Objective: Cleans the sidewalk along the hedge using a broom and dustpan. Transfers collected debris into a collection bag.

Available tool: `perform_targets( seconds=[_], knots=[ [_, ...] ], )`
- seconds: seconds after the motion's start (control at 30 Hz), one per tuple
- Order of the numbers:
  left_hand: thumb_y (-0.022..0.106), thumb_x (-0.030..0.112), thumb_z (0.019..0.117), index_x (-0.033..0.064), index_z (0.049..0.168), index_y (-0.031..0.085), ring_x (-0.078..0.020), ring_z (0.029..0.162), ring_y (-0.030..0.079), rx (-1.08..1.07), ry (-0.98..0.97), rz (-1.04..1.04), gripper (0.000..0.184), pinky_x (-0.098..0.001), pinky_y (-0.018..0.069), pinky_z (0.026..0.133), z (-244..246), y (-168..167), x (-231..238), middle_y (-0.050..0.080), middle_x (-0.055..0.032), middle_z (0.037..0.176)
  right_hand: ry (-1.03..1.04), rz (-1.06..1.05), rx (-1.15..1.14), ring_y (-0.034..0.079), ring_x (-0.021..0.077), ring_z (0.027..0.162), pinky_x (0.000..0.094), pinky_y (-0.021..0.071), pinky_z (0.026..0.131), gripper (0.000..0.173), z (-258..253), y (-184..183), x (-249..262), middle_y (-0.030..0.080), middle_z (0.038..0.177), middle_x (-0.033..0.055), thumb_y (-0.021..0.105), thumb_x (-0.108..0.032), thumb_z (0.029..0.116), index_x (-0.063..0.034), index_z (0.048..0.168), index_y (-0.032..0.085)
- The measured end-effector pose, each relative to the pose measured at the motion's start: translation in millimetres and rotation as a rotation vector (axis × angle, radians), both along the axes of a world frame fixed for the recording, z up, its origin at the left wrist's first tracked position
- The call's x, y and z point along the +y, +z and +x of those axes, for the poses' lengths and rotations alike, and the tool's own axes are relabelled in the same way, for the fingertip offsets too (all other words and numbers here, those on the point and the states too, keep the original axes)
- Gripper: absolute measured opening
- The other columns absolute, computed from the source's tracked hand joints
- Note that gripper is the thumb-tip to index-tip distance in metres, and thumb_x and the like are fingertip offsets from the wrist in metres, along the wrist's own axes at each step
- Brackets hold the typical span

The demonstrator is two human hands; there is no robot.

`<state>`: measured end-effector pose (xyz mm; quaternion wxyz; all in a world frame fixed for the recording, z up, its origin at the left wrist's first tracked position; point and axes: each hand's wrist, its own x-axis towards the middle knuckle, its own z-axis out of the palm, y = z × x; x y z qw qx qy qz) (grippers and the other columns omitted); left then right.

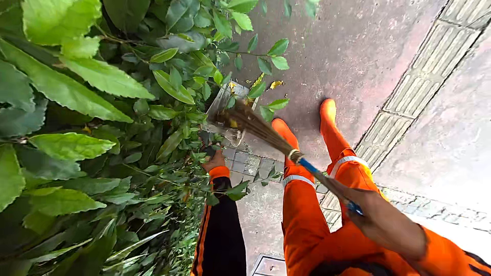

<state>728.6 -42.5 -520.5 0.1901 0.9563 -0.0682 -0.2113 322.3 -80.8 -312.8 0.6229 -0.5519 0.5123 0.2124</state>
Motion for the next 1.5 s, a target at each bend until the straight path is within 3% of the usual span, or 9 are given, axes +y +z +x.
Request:
perform_targets(
  seconds=[0.13, 0.33, 0.57, 0.7, 0.83, 1.0, 1.17, 1.4, 1.5],
  knots=[
    [0.083, 0.013, 0.0864, -0.0052, 0.133, 0.059, -0.0280, 0.125, 0.063, -0.051, -0.206, 0.048, 0.056, -0.0396, 0.0472, 0.110, 14.5, -10.0, 35.8, 0.066, -0.0219, 0.131, -0.235, -0.075, 0.250, 0.070, 0.0333, 0.081, 0.0564, 0.0573, 0.076, 0.079, -0.5, -16.4, 9.9, 0.073, 0.104, 0.0197, 0.065, -0.004, 0.0865, -0.0106, 0.160, 0.038],
    [0.089, 0.009, 0.0795, -0.0112, 0.141, 0.047, -0.0273, 0.125, 0.061, -0.047, 0.009, -0.031, 0.077, -0.0364, 0.0477, 0.110, -1.2, -18.8, 31.0, 0.061, -0.0252, 0.135, 0.019, 0.294, 0.140, 0.068, 0.0406, 0.108, 0.0597, 0.0527, 0.095, 0.087, 81.7, -80.5, 12.3, 0.068, 0.121, 0.0228, 0.062, -0.004, 0.0899, -0.0200, 0.166, 0.022],
    [0.089, 0.009, 0.0785, -0.0091, 0.134, 0.056, -0.0283, 0.118, 0.064, -0.107, 0.015, -0.118, 0.067, -0.0385, 0.0502, 0.105, 19.8, -20.5, 56.7, 0.065, -0.0247, 0.127, 0.007, -0.169, -0.008, 0.070, 0.0294, 0.068, 0.0544, 0.0583, 0.063, 0.081, -2.6, 6.6, 0.6, 0.073, 0.088, 0.0132, 0.065, -0.003, 0.0754, -0.0167, 0.154, 0.052],
    [0.091, 0.021, 0.0790, -0.0019, 0.131, 0.061, -0.0289, 0.119, 0.065, -0.110, 0.025, 0.022, 0.065, -0.0413, 0.0498, 0.106, 14.5, -15.0, 49.0, 0.068, -0.0212, 0.126, 0.064, -0.175, 0.185, 0.070, 0.0445, 0.086, 0.0645, 0.0543, 0.076, 0.076, 49.6, -65.3, -70.8, 0.071, 0.098, 0.0254, 0.065, -0.002, 0.0895, -0.0139, 0.160, 0.039],
    [0.088, 0.039, 0.0812, 0.0017, 0.145, 0.050, -0.0310, 0.130, 0.059, -0.091, 0.076, 0.203, 0.083, -0.0441, 0.0449, 0.113, 13.1, -14.6, 36.7, 0.061, -0.0210, 0.139, 0.274, 0.044, 0.225, 0.068, 0.0472, 0.101, 0.0665, 0.0553, 0.082, 0.091, 133.9, -135.3, -67.7, 0.067, 0.111, 0.0281, 0.071, -0.007, 0.0855, -0.0140, 0.163, 0.024],
    [0.090, 0.022, 0.0794, -0.0014, 0.131, 0.063, -0.0301, 0.122, 0.063, -0.143, -0.025, 0.028, 0.063, -0.0420, 0.0478, 0.108, 29.9, -32.1, 58.7, 0.066, -0.0221, 0.129, 0.342, 0.212, 0.002, 0.067, 0.0450, 0.101, 0.0641, 0.0534, 0.086, 0.088, 79.8, -47.5, -13.1, 0.069, 0.111, 0.0252, 0.064, -0.004, 0.0887, -0.0251, 0.165, 0.027],
    [0.091, 0.014, 0.0767, -0.0048, 0.132, 0.060, -0.0305, 0.125, 0.061, -0.094, 0.057, -0.028, 0.066, -0.0412, 0.0461, 0.110, 34.5, -29.7, 66.4, 0.065, -0.0233, 0.131, 0.094, -0.180, -0.025, 0.069, 0.0268, 0.067, 0.0517, 0.0583, 0.061, 0.086, -9.6, 23.9, -2.3, 0.074, 0.090, 0.0107, 0.066, -0.003, 0.0717, -0.0192, 0.154, 0.051],
    [0.090, 0.011, 0.0774, -0.0011, 0.131, 0.060, -0.0211, 0.114, 0.067, -0.075, 0.023, -0.115, 0.063, -0.0365, 0.0523, 0.103, 30.0, -35.0, 75.1, 0.069, -0.0164, 0.123, 0.202, -0.056, 0.256, 0.069, 0.0459, 0.096, 0.0658, 0.0550, 0.081, 0.088, 102.5, -116.3, -57.9, 0.070, 0.103, 0.0260, 0.065, -0.004, 0.0878, -0.0193, 0.164, 0.025],
    [0.089, 0.024, 0.0782, -0.0049, 0.125, 0.063, -0.0184, 0.104, 0.070, -0.286, -0.198, -0.296, 0.061, -0.0314, 0.0578, 0.093, 39.4, -72.3, 105.7, 0.072, -0.0167, 0.114, 0.369, 0.124, 0.133, 0.066, 0.0450, 0.110, 0.0635, 0.0534, 0.091, 0.088, 119.4, -116.6, -23.0, 0.066, 0.119, 0.0260, 0.063, -0.005, 0.0897, -0.0218, 0.165, 0.023]
  ],
)
